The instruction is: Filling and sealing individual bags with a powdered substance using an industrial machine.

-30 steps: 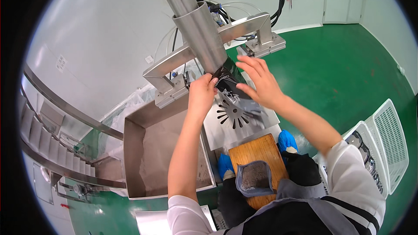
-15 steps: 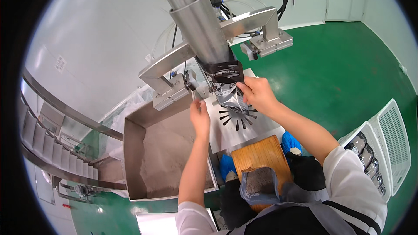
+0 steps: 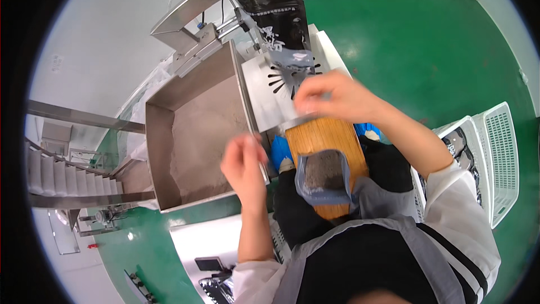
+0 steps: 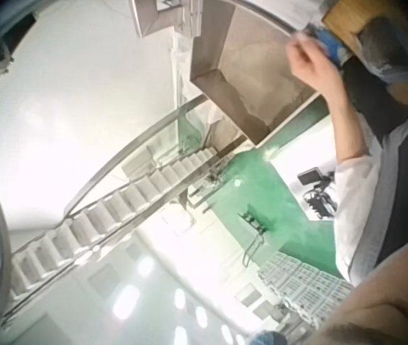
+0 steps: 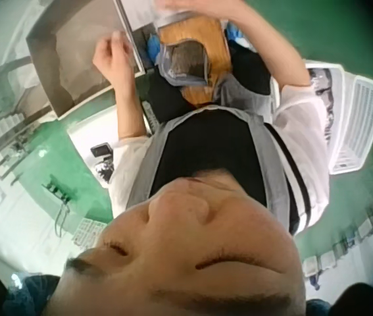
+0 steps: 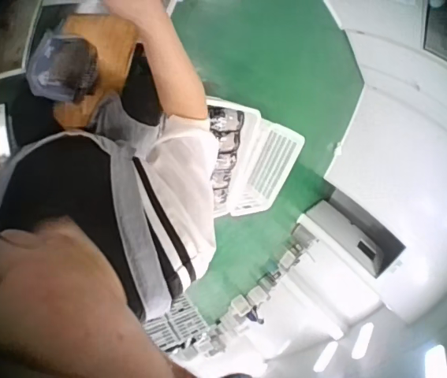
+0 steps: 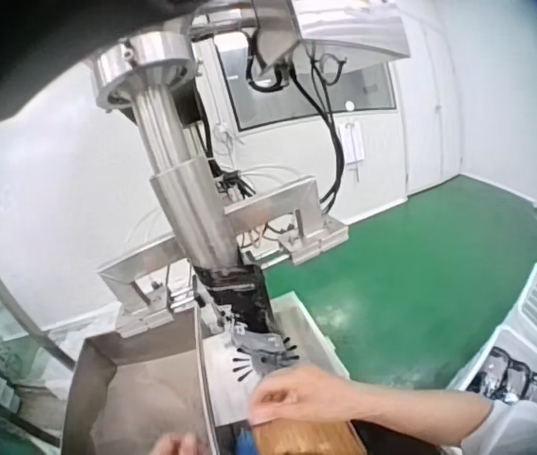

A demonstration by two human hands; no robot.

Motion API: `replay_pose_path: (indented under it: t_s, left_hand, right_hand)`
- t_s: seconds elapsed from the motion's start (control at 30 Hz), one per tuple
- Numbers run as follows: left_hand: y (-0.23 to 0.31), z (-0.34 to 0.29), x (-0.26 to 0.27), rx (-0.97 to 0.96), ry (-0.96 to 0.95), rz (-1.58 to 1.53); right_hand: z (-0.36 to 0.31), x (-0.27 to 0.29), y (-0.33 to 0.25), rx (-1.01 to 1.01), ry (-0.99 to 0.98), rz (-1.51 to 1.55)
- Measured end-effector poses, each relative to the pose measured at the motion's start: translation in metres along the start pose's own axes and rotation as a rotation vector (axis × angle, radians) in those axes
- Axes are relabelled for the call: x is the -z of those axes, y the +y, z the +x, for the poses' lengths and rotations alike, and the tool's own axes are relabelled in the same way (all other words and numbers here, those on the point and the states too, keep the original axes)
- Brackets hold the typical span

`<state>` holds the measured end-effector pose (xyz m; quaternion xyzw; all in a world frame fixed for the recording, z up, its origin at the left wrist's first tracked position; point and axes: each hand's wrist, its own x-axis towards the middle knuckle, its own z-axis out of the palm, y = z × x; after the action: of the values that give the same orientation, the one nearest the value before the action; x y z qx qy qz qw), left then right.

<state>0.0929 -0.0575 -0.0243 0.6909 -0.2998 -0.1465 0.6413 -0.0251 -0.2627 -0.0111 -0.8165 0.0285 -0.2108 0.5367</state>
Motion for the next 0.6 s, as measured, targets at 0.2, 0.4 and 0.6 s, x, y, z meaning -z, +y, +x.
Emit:
replay_pose_path:
  t_s: [0.2, 0.4, 0.6]
  left_hand:
    - [0.064, -0.136, -0.025, -0.299, -0.492, 0.877]
    - [0.036, -0.165, -0.043, -0.295, -0.324, 0.862]
    - [0.034, -0.172, -0.013, -0.417, -0.19, 0.853]
  right_hand:
    - [0.016, -0.082, 0.0, 0.257, -0.995, -0.138]
    - [-0.007, -0.076, -0.01, 0.104, -0.797, -0.206]
    - [-0.047, -0.062, -0.018, -0.047, -0.054, -0.193]
